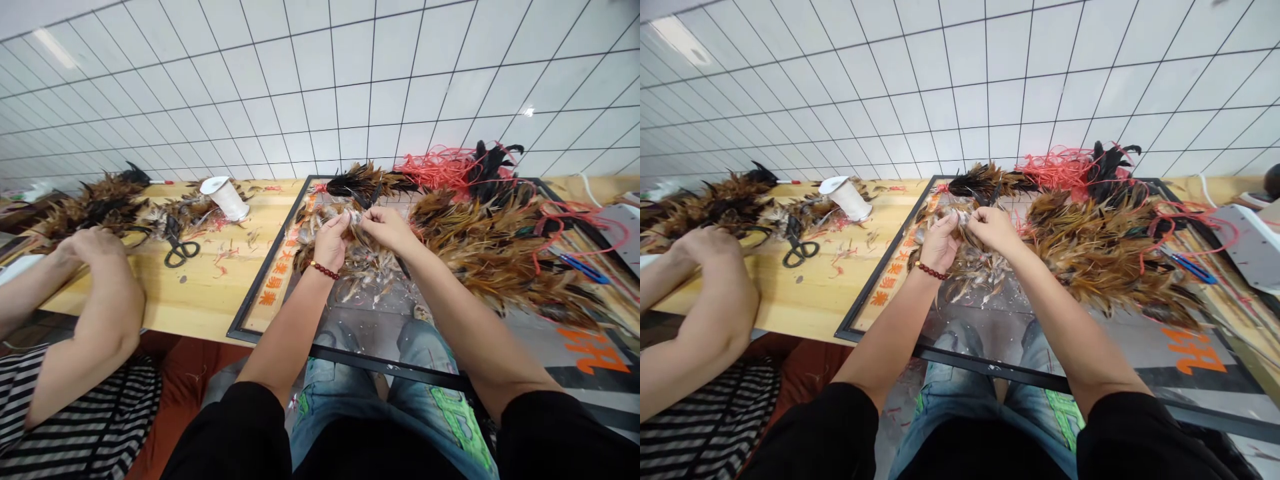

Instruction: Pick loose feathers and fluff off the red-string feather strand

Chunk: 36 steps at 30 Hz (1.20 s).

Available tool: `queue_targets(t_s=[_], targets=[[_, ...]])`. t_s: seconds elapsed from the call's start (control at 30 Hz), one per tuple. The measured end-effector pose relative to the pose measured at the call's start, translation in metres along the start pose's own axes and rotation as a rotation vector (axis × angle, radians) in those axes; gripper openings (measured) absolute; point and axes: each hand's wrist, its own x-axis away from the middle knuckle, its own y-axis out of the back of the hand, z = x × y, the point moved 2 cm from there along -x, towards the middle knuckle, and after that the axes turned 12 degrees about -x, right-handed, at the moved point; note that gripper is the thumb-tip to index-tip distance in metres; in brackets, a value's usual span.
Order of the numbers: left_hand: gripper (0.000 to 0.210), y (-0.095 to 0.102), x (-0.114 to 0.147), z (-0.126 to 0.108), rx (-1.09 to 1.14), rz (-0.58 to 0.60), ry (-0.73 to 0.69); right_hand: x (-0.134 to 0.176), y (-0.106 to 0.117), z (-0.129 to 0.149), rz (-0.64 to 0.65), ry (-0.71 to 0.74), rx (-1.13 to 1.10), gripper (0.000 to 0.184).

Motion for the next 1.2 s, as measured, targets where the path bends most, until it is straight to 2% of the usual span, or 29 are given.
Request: queue_targets(t_s=[0.1, 0.23, 0.47, 0.53, 0.67, 0.77, 0.83, 1.2], targets=[[0.011, 0.000, 0.000, 0.001, 0.003, -0.015, 0.001, 0.003, 0.001, 0.007, -0.053, 0.043, 0.131, 0.014], [0.009, -0.001, 0.002, 0.006, -0.019, -0.009, 0.022, 0.006, 0.001, 0.011, -0.061, 0.094, 0.208, 0.012], [0.008, 0.000, 0.001, 0.009, -0.033, -0.028, 0.034, 0.005, 0.004, 0.008, 0.107, 0.118, 0.243, 0.015], [0.010, 0.002, 0.000, 0.009, -0.027, -0.051, 0.044, 0.004, 0.009, 0.008, 0.101, 0.101, 0.250, 0.016], [0.009, 0.002, -0.002, 0.011, -0.015, -0.067, -0.011, 0.000, 0.017, 0.007, 0.038, 0.096, 0.172, 0.018], [0.010, -0.001, 0.000, 0.012, -0.017, -0.054, -0.058, -0.002, 0.016, 0.005, 0.076, 0.098, 0.056, 0.026], [0.011, -0.004, 0.002, 0.013, -0.029, -0.044, -0.041, -0.002, 0.014, 0.003, 0.098, 0.077, 0.017, 0.028], [0.011, -0.009, 0.004, 0.013, -0.027, 0.086, -0.081, -0.002, 0.017, 0.008, 0.080, -0.060, 0.051, 0.024]])
